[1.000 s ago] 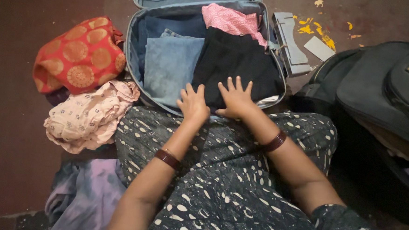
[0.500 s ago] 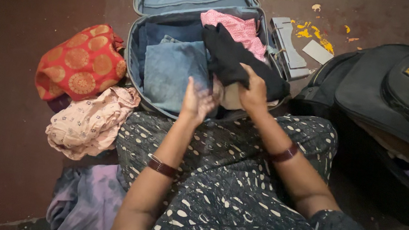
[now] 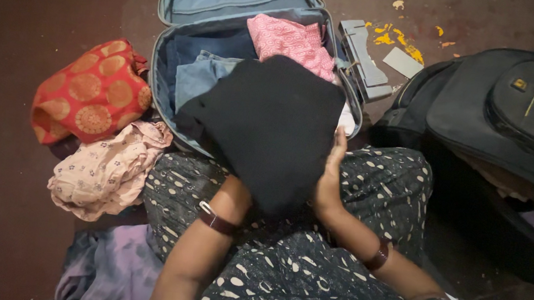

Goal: The person sits on the floor and removes various articles of clothing, including folded shirts, jeans, and colorful fabrics, from a small black backpack and a larger blue suitcase, placing them onto the floor nearby.

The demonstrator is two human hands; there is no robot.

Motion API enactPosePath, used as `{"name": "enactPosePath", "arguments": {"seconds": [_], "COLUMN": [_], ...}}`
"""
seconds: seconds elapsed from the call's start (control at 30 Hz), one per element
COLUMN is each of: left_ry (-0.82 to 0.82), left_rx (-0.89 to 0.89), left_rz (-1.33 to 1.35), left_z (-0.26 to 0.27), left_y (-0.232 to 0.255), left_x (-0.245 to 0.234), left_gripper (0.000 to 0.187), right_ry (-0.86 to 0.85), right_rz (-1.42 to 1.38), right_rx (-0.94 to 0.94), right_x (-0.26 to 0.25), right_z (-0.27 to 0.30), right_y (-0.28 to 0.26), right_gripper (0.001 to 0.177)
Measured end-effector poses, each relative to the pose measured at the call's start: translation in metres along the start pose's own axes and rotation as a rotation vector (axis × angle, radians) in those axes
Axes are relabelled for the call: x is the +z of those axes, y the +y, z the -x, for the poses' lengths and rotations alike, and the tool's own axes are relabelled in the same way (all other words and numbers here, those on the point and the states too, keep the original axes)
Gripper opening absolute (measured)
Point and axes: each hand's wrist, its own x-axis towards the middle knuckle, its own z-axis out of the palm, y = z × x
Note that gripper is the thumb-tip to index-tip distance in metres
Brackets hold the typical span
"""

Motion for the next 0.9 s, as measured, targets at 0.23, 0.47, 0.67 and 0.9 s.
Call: {"name": "enactPosePath", "arguments": {"seconds": [0.23,0.47,0.67,0.9], "left_ry": [-0.011,0.222,0.346,0.325], "left_rx": [0.059,0.471,0.136,0.648], "left_rz": [-0.063,-0.390,-1.054,-1.618], "left_z": [-0.032,-0.077,-0.098,-0.127], "left_y": [0.008,0.074,0.036,0.000], "left_x": [0.001,-0.053,-0.115,-0.156], "left_gripper": [0.076,0.076,0.103,0.101], "right_ry": [0.119,-0.084,-0.177,-0.010], "right_rz": [-0.487,0.213,0.954,1.271], "right_rx": [0.724,-0.061,-0.158,0.079], "right_x": [-0.016,-0.069,-0.074,-0.033], "right_z": [-0.069,-0.193,-0.230,-0.249], "right_y": [0.033,0.090,0.144,0.123], "right_gripper": [0.067,0.059,0.064,0.052]}}
